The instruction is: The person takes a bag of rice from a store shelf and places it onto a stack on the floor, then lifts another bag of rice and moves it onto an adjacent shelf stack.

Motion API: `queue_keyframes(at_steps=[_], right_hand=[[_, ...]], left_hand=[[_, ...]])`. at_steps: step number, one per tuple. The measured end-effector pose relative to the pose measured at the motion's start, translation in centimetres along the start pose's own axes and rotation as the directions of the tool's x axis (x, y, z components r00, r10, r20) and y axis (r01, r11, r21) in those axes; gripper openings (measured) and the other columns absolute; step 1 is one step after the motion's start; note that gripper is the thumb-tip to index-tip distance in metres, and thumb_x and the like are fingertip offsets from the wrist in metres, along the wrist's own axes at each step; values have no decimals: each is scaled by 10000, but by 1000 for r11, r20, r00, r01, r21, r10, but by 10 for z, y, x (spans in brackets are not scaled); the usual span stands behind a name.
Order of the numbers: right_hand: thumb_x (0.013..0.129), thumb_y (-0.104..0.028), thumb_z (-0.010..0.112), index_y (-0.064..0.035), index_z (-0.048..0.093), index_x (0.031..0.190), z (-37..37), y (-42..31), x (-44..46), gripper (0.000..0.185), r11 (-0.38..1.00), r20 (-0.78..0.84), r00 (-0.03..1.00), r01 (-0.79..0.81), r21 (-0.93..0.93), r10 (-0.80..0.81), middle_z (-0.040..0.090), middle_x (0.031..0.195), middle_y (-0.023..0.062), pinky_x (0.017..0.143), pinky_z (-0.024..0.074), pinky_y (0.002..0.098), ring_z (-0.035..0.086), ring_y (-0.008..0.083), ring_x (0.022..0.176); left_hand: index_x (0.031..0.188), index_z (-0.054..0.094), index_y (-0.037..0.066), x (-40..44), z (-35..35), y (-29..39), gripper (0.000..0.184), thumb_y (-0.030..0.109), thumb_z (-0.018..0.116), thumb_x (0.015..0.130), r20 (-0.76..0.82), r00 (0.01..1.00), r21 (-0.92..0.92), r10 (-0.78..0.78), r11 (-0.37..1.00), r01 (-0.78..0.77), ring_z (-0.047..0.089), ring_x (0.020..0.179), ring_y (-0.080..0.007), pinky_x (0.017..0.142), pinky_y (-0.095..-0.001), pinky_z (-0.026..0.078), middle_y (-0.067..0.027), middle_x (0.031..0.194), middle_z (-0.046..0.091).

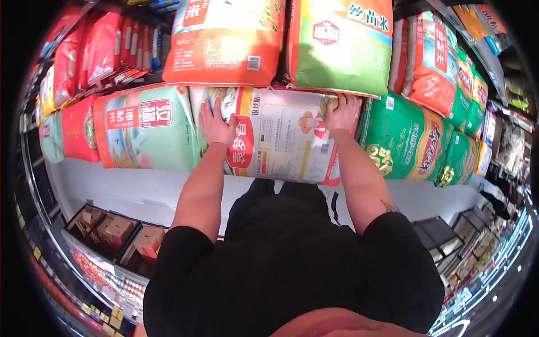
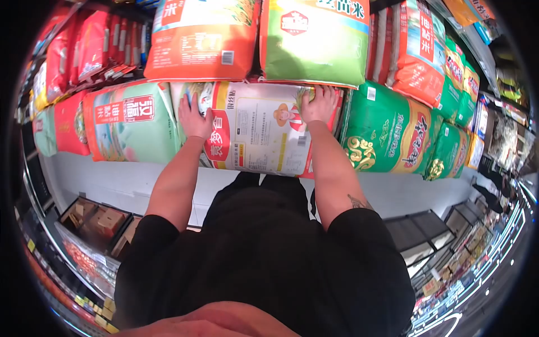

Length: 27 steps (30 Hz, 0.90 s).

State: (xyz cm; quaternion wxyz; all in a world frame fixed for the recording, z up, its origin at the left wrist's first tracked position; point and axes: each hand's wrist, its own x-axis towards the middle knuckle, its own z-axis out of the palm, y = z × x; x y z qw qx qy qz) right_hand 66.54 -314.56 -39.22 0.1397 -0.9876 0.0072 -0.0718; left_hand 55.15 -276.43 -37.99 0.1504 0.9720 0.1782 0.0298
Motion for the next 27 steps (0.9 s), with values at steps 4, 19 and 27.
queue_keyframes(at_steps=[4,19,27], right_hand=[[899,-397,609,-51,671,1231,2,2,1,484,1000,6,1000,2,-3,-2,599,1323,179,1201,268,524,466,364,1347],[902,-400,623,-42,652,1263,0,-1,1,510,998,41,997,-59,0,59,569,1352,194,1230,230,525,434,373,1371],[893,-399,620,-37,656,1236,-2,-3,0,500,999,25,999,-45,-20,45,583,1316,199,1220,248,524,453,375,1345]], left_hand=[[1495,483,101,1,-3,2,736,380,688,845,-33,999,-17,24,1000,-25,310,1476,-438,1222,-560,217,-253,1569,371],[1493,473,69,4,-8,3,755,398,666,842,4,1000,-29,22,999,-22,275,1487,-450,1234,-562,182,-263,1577,344],[1510,458,82,4,-15,6,762,405,667,852,20,1000,-36,4,999,-4,270,1500,-421,1245,-546,174,-248,1590,336]])
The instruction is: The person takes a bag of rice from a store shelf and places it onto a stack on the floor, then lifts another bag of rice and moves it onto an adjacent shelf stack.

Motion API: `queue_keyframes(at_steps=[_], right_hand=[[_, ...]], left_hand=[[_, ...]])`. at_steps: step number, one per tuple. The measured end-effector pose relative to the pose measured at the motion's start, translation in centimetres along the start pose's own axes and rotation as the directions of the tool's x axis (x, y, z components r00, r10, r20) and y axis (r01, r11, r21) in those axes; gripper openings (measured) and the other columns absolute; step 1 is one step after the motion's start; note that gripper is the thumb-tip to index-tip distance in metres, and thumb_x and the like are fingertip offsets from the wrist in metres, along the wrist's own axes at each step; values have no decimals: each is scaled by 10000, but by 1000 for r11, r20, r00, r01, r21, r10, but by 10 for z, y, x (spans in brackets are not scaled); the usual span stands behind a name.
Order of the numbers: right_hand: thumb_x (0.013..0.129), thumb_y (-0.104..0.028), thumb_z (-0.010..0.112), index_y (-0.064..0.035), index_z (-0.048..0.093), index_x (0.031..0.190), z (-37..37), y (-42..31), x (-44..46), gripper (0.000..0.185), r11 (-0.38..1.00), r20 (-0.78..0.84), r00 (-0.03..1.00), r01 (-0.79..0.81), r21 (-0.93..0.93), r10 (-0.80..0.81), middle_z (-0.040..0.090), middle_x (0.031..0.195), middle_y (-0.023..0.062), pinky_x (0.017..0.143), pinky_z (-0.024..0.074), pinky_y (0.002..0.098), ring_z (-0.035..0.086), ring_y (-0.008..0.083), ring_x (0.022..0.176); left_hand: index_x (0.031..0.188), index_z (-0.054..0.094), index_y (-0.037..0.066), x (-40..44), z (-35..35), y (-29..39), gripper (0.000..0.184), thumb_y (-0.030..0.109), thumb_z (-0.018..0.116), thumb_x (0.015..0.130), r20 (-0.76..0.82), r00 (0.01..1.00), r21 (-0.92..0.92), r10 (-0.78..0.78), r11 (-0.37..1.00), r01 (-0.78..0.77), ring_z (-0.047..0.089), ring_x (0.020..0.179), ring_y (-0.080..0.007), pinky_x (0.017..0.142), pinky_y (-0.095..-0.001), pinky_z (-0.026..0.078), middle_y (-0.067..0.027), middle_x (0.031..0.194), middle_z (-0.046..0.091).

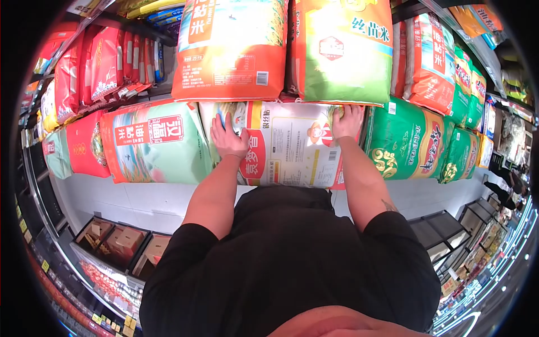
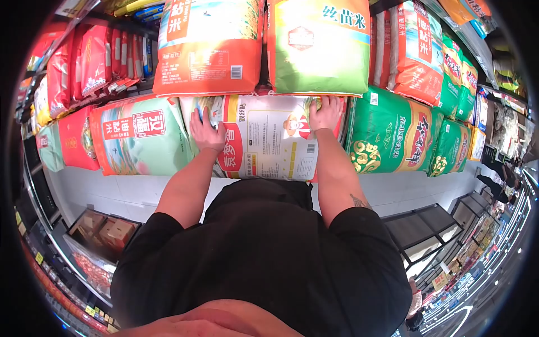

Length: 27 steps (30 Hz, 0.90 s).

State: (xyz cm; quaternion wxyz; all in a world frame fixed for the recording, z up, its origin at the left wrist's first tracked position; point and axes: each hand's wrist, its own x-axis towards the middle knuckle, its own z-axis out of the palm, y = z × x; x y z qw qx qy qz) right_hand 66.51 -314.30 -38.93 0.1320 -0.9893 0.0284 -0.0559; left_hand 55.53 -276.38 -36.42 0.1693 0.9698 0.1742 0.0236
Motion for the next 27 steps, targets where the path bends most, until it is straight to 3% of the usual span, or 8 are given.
queue_keyframes(at_steps=[27], right_hand=[[892,-404,619,-45,660,1239,-1,0,0,501,1000,-4,1000,7,7,-7,595,1294,185,1219,250,519,467,360,1332]], left_hand=[[1511,460,108,0,4,-2,756,408,663,848,4,1000,14,-17,1000,17,269,1506,-408,1249,-537,169,-237,1592,342]])
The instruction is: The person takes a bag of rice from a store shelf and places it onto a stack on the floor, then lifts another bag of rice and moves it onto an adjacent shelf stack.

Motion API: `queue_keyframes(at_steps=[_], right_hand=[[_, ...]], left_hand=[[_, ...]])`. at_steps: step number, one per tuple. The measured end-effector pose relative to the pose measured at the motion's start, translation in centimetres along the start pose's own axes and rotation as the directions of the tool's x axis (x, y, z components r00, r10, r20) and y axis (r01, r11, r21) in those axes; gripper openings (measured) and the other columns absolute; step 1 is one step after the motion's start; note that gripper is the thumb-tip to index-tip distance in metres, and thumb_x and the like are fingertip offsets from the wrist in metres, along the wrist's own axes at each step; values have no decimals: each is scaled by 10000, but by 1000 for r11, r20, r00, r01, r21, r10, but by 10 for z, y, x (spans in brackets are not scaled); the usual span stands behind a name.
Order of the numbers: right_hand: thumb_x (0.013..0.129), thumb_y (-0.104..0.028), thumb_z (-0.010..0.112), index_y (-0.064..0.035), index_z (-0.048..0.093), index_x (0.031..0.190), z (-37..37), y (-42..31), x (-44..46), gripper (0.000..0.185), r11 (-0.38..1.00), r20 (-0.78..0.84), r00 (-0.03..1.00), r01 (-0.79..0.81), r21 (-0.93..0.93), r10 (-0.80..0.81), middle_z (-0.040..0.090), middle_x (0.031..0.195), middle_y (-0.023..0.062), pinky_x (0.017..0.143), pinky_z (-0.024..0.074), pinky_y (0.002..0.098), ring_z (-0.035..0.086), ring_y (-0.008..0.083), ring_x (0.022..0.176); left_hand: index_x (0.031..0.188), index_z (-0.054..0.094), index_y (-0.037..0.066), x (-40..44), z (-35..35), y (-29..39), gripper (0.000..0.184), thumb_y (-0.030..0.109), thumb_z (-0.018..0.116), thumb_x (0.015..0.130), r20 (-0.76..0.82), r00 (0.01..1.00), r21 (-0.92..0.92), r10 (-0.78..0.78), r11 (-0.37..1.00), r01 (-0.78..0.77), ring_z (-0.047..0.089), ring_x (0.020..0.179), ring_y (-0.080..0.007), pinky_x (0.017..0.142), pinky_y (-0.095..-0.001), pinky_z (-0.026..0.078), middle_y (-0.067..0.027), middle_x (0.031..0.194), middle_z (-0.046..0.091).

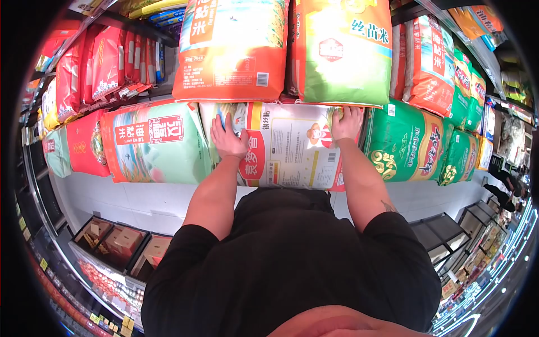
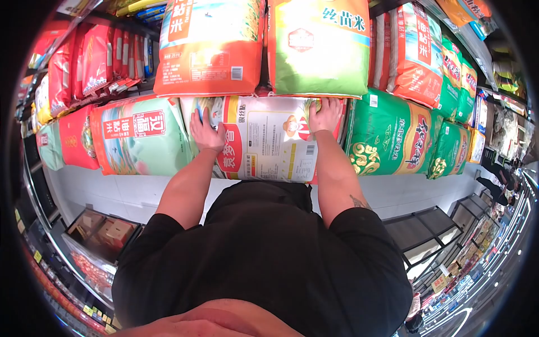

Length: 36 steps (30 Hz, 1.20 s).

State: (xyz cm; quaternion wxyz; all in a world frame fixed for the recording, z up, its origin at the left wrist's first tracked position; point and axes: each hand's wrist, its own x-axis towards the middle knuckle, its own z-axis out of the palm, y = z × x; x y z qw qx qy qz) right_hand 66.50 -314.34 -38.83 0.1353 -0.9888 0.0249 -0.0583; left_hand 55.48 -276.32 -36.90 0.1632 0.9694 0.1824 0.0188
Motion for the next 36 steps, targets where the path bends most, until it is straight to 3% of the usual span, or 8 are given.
queue_keyframes(at_steps=[18,21,29,30,33,36], right_hand=[[896,-391,627,-36,679,1211,5,3,0,478,1000,-17,1000,12,2,-12,599,1306,187,1220,249,524,466,354,1342],[910,-370,627,-20,684,1193,0,0,1,454,999,-57,997,51,-16,-52,614,1286,198,1174,306,513,492,372,1302],[933,-392,596,-51,674,1258,-2,-1,-2,477,1000,-21,1000,13,14,-13,602,1348,175,1223,251,509,467,347,1358],[901,-416,620,-91,689,1257,1,2,-2,487,999,-39,999,18,32,-17,604,1366,142,1233,234,505,457,340,1369],[898,-417,624,-99,693,1250,1,3,-4,479,999,-45,999,31,19,-30,616,1355,138,1231,236,517,461,331,1367],[896,-413,626,-100,703,1220,9,7,-7,457,999,-96,994,50,4,-49,632,1325,134,1225,246,525,478,325,1346]], left_hand=[[1514,449,107,-2,2,-1,756,393,664,848,-21,1000,-4,12,1000,-12,273,1508,-408,1250,-540,168,-235,1599,340],[1522,435,109,-3,3,-1,767,392,673,850,-2,1000,0,-2,1000,2,260,1516,-401,1255,-536,158,-229,1607,329],[1539,408,105,-2,8,1,760,415,656,891,29,999,32,-29,999,28,247,1529,-387,1261,-530,152,-227,1626,300],[1546,399,102,-5,4,-3,764,425,651,901,36,999,44,-21,999,20,245,1532,-385,1263,-526,156,-230,1634,287],[1572,365,88,-16,-34,5,789,458,631,928,272,957,30,-97,995,93,259,1532,-383,1263,-492,203,-247,1655,248],[1549,408,72,-63,-44,11,792,464,663,909,362,907,22,-214,975,221,352,1486,-399,1232,-425,306,-279,1627,298]])
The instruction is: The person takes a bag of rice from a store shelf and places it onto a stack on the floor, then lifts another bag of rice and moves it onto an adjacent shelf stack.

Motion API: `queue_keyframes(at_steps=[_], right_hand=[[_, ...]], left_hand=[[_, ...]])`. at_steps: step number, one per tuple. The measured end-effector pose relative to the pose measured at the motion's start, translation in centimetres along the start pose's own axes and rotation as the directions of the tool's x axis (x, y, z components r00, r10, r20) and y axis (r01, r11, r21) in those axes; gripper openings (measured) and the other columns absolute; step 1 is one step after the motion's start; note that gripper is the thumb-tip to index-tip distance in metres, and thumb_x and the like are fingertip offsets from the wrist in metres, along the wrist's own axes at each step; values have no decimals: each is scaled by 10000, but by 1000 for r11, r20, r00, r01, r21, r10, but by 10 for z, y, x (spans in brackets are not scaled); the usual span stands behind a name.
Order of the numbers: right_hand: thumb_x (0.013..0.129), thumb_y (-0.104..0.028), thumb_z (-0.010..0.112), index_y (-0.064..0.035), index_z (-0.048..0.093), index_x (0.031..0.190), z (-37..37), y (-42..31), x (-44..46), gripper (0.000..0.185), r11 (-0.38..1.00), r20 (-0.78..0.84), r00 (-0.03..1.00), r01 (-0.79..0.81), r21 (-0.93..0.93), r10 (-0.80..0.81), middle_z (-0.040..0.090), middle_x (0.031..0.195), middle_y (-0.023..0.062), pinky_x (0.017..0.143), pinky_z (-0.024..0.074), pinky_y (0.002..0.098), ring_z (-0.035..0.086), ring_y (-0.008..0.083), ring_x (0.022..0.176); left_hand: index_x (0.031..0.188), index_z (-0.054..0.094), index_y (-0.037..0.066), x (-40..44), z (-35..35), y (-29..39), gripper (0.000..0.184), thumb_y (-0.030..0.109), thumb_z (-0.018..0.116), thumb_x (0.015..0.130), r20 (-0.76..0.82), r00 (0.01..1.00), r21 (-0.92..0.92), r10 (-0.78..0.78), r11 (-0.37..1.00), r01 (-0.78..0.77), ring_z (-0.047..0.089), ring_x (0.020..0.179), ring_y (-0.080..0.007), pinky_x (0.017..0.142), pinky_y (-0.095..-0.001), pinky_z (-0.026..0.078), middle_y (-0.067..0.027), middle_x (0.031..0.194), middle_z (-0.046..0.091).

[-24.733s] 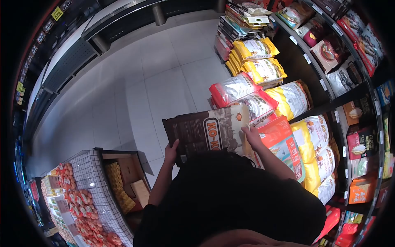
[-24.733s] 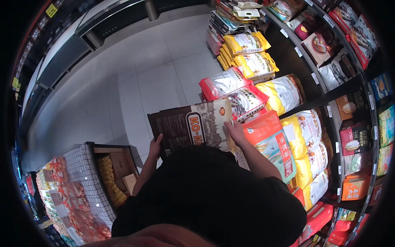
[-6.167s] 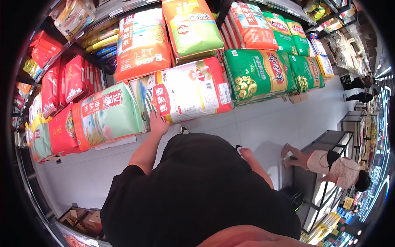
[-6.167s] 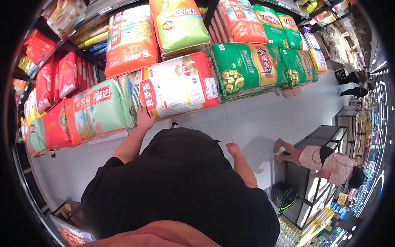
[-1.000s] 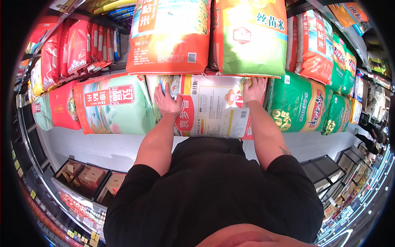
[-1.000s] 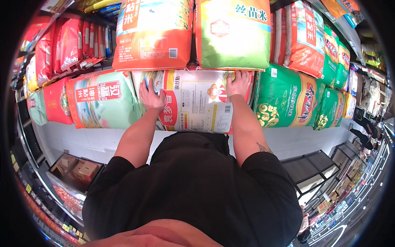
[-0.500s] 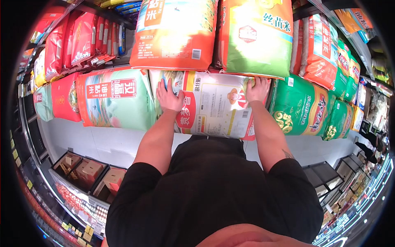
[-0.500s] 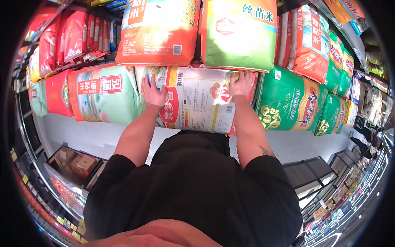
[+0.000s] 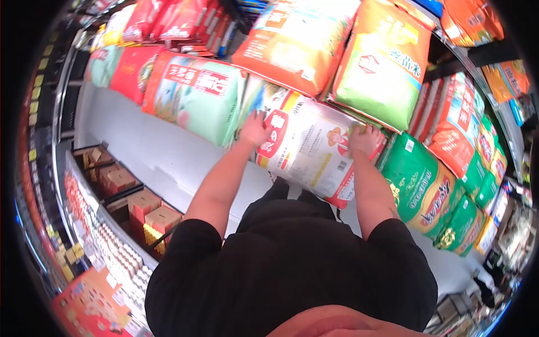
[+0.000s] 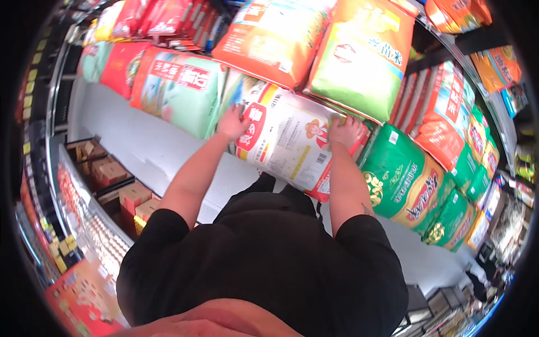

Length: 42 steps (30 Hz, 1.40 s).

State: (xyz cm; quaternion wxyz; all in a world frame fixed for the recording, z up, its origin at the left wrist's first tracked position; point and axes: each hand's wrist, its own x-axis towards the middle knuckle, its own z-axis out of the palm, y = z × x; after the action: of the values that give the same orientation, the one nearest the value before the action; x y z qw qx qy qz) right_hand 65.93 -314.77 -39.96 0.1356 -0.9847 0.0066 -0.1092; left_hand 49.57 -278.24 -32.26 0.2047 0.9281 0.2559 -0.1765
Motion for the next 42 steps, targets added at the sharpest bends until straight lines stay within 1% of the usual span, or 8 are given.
queue_keyframes(at_steps=[2,6,12,16,21,26,31,42], right_hand=[[900,-423,613,-97,701,1217,-2,0,1,463,1000,-1,1000,5,26,-5,630,1318,139,1219,251,531,477,323,1343],[915,-479,544,-99,677,1285,-15,-3,2,547,998,98,995,-21,-52,26,620,1361,132,1224,227,534,480,306,1347],[928,-499,538,-110,676,1290,-8,3,0,550,999,72,997,18,-29,-16,624,1351,133,1212,253,528,477,306,1359],[946,-507,530,-112,659,1318,-3,8,0,557,999,71,996,48,-6,-47,629,1347,136,1199,279,516,477,306,1366],[985,-511,505,-89,611,1376,-3,15,7,584,996,164,983,83,-10,-80,580,1421,171,1198,279,536,432,350,1404],[961,-489,552,-67,555,1420,-14,2,-15,624,953,63,955,294,-79,-289,514,1478,221,1199,266,568,393,403,1427],[867,-345,697,-45,539,1398,-66,-77,-89,630,931,254,898,364,31,-360,488,1476,242,1204,262,574,400,421,1410],[822,-234,697,29,586,1294,-53,-249,-202,552,749,101,757,601,280,-645,590,1290,252,1099,376,524,520,427,1244]], left_hand=[[1420,551,61,-48,29,-9,633,394,664,893,-79,997,-212,8,977,-24,441,1414,-421,1179,-445,379,-291,1546,416],[1412,570,62,-166,69,-40,606,376,655,900,43,999,-190,-19,981,27,500,1375,-391,1146,-453,417,-254,1512,483],[1383,585,-3,-342,173,-158,642,437,641,919,154,745,-388,-649,653,650,580,1303,-380,1108,-436,455,-248,1371,625],[1357,612,-6,-440,220,-187,628,441,631,916,179,594,-377,-784,503,778,597,1280,-385,1104,-431,461,-249,1344,643],[1276,678,1,-483,254,-175,547,396,634,901,188,450,-468,-873,323,822,631,1233,-371,1079,-428,482,-234,1287,679],[1253,693,11,-466,222,-187,489,326,620,886,119,476,-611,-871,314,727,689,1123,-342,1009,-422,526,-203,1176,729],[1265,684,11,-437,206,-266,482,302,626,886,64,503,-734,-862,301,609,703,1078,-333,980,-413,538,-191,1130,743],[1314,651,-25,-467,210,-435,585,389,648,900,189,524,-744,-830,227,628,636,1230,-379,1076,-414,480,-248,1283,680]])
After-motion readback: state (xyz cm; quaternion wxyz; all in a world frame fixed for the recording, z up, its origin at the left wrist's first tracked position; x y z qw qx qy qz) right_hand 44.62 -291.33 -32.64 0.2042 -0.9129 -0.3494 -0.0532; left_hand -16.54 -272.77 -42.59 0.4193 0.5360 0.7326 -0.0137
